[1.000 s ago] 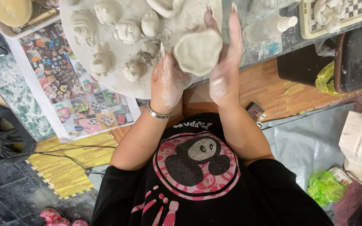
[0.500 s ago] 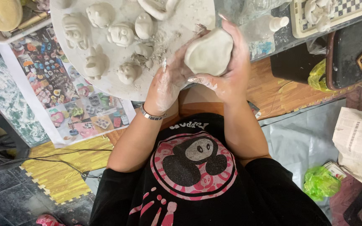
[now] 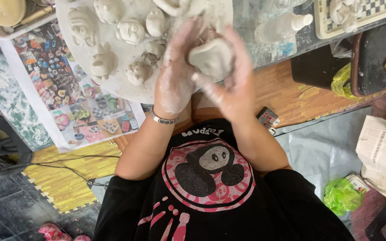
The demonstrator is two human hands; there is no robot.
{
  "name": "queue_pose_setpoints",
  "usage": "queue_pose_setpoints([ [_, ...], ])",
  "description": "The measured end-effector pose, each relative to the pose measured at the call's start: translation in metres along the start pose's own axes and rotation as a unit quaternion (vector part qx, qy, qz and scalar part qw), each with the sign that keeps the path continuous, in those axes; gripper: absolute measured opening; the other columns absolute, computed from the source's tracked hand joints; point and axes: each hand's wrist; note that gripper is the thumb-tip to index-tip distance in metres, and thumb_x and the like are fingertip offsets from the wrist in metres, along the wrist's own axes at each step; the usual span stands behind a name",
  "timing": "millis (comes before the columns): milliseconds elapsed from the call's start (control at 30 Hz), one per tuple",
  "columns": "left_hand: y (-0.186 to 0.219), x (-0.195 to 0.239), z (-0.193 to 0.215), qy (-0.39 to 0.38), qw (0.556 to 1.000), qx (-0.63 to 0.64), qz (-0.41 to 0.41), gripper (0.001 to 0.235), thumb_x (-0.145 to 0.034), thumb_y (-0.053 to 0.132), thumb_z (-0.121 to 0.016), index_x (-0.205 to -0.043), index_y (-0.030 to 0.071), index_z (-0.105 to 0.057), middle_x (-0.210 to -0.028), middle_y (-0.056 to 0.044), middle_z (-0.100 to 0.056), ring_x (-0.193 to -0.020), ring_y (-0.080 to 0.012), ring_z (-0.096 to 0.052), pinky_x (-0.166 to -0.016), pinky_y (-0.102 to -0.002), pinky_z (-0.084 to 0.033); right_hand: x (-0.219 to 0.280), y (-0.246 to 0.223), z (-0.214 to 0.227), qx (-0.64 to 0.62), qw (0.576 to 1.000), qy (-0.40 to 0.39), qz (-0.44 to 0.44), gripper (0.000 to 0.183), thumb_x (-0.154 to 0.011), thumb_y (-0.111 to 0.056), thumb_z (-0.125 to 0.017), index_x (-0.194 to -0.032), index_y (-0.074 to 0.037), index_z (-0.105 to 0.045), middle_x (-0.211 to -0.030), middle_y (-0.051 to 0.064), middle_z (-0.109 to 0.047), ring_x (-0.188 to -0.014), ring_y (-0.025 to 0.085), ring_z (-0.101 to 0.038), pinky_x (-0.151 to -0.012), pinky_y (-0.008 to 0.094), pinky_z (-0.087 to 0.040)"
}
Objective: The person shapes a lump of clay by hand into a small bowl-like form. They repeatedly press, smooth, and thin the walls while rotating the piece, then place it on a tray with other clay items.
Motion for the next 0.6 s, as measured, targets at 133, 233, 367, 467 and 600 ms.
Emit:
queue_pose_setpoints([
  [133, 0.000, 0.002, 0.004, 0.056, 0.998, 0.016, -0.008, 0.082, -0.105, 0.070, -0.048, -0.156, 0.006, -0.036, -0.164, -0.018, -0.037, -0.149, -0.0325, -0.035, -0.126, -0.049, -0.030, 0.017, -0.003, -0.009, 0.218, 0.949, -0.175, 0.145, 0.110, -0.089, -0.046, -0.084, -0.166, -0.008, -0.015, -0.168, 0.018, -0.023, -0.156, 0.033, -0.033, -0.133, 0.049, -0.011],
  [233, 0.004, 0.010, 0.011, 0.011, 0.979, 0.204, 0.016, 0.084, -0.105, 0.071, -0.041, -0.162, 0.009, -0.034, -0.162, -0.018, -0.041, -0.146, -0.0358, -0.042, -0.122, -0.049, -0.036, 0.023, 0.000, -0.003, 0.254, 0.934, -0.212, 0.134, 0.100, -0.092, -0.057, -0.074, -0.164, -0.007, -0.025, -0.172, 0.015, -0.030, -0.162, 0.035, -0.026, -0.133, 0.051, 0.003],
  [367, 0.008, 0.012, 0.017, 0.004, 0.956, 0.293, 0.017, 0.084, -0.107, 0.072, -0.038, -0.161, 0.009, -0.033, -0.158, -0.020, -0.041, -0.144, -0.0358, -0.043, -0.119, -0.044, -0.035, 0.020, 0.006, 0.011, 0.338, 0.918, -0.163, 0.130, 0.084, -0.101, -0.058, -0.062, -0.163, -0.008, -0.036, -0.170, 0.014, -0.039, -0.164, 0.033, -0.027, -0.128, 0.051, -0.001],
  [467, 0.007, 0.007, 0.016, -0.018, 0.961, 0.276, 0.024, 0.087, -0.105, 0.074, -0.038, -0.163, 0.008, -0.033, -0.159, -0.020, -0.040, -0.145, -0.0350, -0.041, -0.123, -0.046, -0.032, 0.015, 0.015, 0.002, 0.396, 0.887, -0.152, 0.180, 0.087, -0.097, -0.065, -0.058, -0.161, -0.010, -0.038, -0.168, 0.010, -0.040, -0.163, 0.035, -0.022, -0.126, 0.055, 0.002],
  [600, 0.006, 0.008, 0.012, -0.041, 0.975, 0.218, 0.029, 0.085, -0.107, 0.071, -0.036, -0.163, 0.006, -0.033, -0.159, -0.019, -0.039, -0.148, -0.0336, -0.039, -0.127, -0.047, -0.032, 0.019, 0.018, -0.009, 0.487, 0.833, -0.195, 0.175, 0.088, -0.097, -0.071, -0.062, -0.158, -0.009, -0.046, -0.164, 0.012, -0.044, -0.156, 0.039, -0.025, -0.123, 0.060, -0.003],
])
Point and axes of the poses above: each hand's wrist, its own x-axis away from the middle knuckle, its own z-axis out of the back of the hand, y = z × x
